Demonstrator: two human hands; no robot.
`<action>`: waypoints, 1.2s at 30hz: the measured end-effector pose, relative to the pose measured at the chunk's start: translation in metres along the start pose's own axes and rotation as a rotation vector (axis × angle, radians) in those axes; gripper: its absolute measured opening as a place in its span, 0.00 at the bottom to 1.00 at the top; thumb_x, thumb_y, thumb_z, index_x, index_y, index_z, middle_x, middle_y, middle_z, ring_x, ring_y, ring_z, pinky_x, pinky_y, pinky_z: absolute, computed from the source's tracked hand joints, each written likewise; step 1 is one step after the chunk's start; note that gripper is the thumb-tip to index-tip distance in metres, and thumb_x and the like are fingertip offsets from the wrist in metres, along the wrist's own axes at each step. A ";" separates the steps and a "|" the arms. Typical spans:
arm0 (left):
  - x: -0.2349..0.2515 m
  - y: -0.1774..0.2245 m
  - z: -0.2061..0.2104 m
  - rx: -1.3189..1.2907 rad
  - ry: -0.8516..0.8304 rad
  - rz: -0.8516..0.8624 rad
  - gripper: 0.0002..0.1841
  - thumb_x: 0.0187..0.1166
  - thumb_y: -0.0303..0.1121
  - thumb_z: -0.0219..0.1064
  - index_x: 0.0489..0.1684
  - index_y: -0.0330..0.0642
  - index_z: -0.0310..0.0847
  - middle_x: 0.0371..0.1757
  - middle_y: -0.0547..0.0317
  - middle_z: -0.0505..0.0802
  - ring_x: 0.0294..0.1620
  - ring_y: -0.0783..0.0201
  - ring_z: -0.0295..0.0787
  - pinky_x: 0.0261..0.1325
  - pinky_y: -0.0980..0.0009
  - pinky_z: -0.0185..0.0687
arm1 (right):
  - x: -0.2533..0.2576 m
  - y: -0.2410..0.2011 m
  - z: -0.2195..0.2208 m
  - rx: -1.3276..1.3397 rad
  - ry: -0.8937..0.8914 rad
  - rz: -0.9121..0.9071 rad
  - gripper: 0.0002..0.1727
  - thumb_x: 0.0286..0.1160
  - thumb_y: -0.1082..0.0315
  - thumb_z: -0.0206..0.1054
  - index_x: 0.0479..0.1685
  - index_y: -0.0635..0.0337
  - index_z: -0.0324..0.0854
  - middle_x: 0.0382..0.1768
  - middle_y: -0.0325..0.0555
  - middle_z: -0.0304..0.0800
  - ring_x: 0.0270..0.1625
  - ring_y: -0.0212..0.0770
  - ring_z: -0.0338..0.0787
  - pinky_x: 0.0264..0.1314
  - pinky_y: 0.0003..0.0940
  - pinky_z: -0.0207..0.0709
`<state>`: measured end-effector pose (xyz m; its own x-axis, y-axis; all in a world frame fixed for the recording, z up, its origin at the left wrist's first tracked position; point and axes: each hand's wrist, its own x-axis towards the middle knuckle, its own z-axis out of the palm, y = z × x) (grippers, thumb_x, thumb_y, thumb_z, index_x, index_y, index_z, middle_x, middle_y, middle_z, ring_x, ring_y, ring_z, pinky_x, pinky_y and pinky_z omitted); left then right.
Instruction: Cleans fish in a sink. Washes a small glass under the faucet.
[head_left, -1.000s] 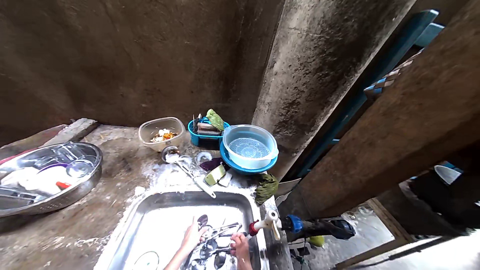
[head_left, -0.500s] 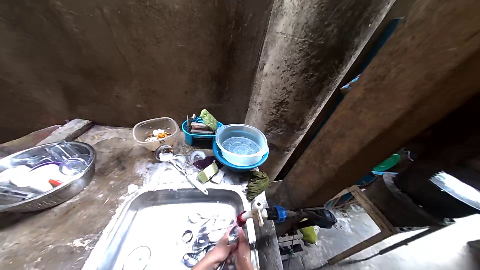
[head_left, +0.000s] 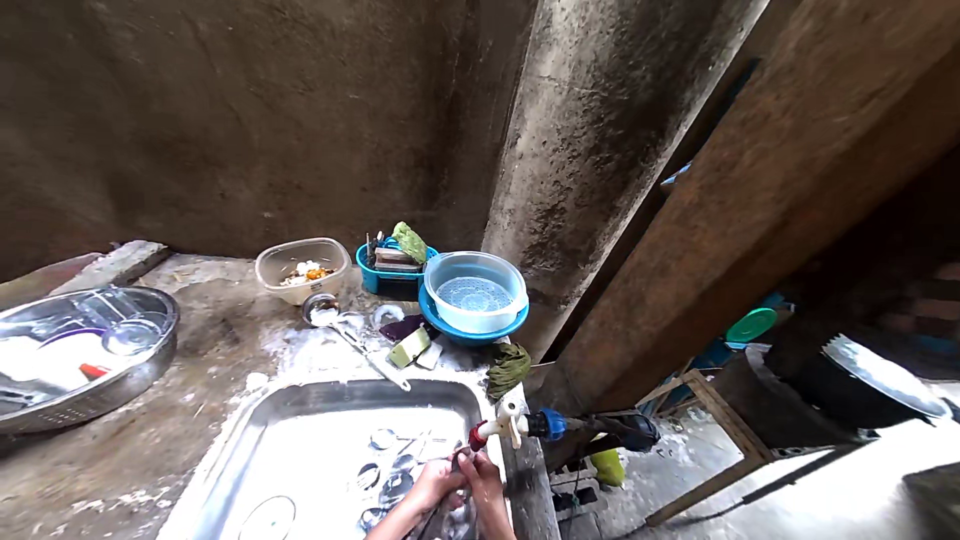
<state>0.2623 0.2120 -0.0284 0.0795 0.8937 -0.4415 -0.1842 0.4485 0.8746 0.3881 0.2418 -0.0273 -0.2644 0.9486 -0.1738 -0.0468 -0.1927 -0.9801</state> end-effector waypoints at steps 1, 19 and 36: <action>-0.002 -0.002 -0.001 0.091 -0.026 0.004 0.14 0.89 0.34 0.59 0.39 0.32 0.84 0.24 0.63 0.91 0.19 0.75 0.82 0.26 0.77 0.79 | 0.004 -0.001 0.002 -0.107 0.002 -0.042 0.07 0.80 0.76 0.63 0.45 0.75 0.83 0.36 0.48 0.90 0.39 0.30 0.88 0.48 0.27 0.83; 0.017 -0.015 0.021 -0.063 0.252 0.079 0.18 0.88 0.29 0.57 0.20 0.39 0.75 0.11 0.70 0.78 0.10 0.79 0.68 0.17 0.81 0.65 | 0.003 0.004 0.014 -0.013 0.123 0.187 0.22 0.88 0.72 0.56 0.75 0.76 0.67 0.45 0.57 0.84 0.36 0.35 0.81 0.41 0.33 0.78; 0.008 0.009 0.016 -0.382 0.114 -0.073 0.23 0.95 0.40 0.46 0.20 0.51 0.68 0.09 0.73 0.69 0.07 0.80 0.57 0.13 0.83 0.56 | -0.004 -0.003 0.019 -0.025 -0.088 0.075 0.32 0.78 0.75 0.61 0.80 0.78 0.57 0.50 0.56 0.83 0.42 0.33 0.85 0.48 0.30 0.81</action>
<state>0.2770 0.2233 -0.0203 0.0008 0.8429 -0.5381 -0.5347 0.4551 0.7120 0.3709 0.2343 -0.0220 -0.3495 0.9060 -0.2388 0.0001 -0.2549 -0.9670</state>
